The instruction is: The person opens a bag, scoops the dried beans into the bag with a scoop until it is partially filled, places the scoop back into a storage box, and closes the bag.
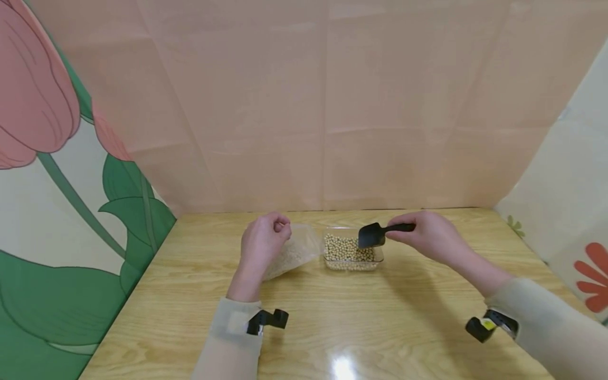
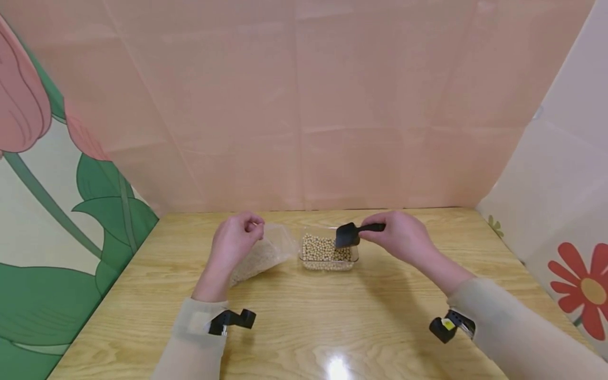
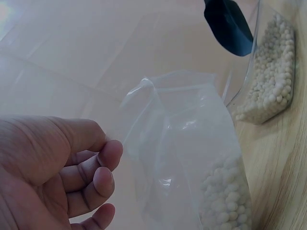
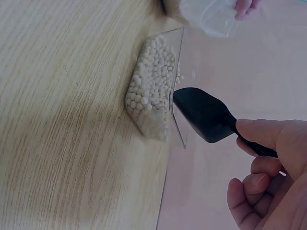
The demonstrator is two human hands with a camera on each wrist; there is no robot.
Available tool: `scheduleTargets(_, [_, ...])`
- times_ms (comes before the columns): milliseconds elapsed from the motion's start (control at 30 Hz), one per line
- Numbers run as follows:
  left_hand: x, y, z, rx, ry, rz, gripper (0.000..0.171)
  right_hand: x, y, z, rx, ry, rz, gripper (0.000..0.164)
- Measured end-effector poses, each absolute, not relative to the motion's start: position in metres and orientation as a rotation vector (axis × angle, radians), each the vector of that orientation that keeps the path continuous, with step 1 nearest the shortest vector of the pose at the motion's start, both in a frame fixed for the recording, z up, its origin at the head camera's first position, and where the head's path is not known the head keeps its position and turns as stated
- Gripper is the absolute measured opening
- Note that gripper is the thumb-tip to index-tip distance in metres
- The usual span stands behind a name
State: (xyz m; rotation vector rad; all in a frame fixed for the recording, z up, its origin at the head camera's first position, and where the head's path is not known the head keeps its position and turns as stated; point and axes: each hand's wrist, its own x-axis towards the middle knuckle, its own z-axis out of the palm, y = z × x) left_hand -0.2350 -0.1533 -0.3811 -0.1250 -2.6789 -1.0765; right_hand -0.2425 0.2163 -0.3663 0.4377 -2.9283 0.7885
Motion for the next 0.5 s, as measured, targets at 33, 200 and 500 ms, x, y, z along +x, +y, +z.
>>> scheduleTargets(33, [-0.235,-0.153,-0.381,-0.125,-2.680,-1.075,0.013,-0.244,0.216,-0.367,0.440,-2.931,0.789,0.033])
scheduleTargets(200, [-0.235,-0.153,-0.381,-0.123,-2.682,-1.073,0.014,-0.250,0.215,-0.372,0.468,-2.938,0.762,0.025])
scheduleTargets(500, [-0.235,-0.153,-0.382,-0.130,-2.680,-1.057,0.014,-0.257,0.212,-0.377,0.481,-2.959,0.732,0.020])
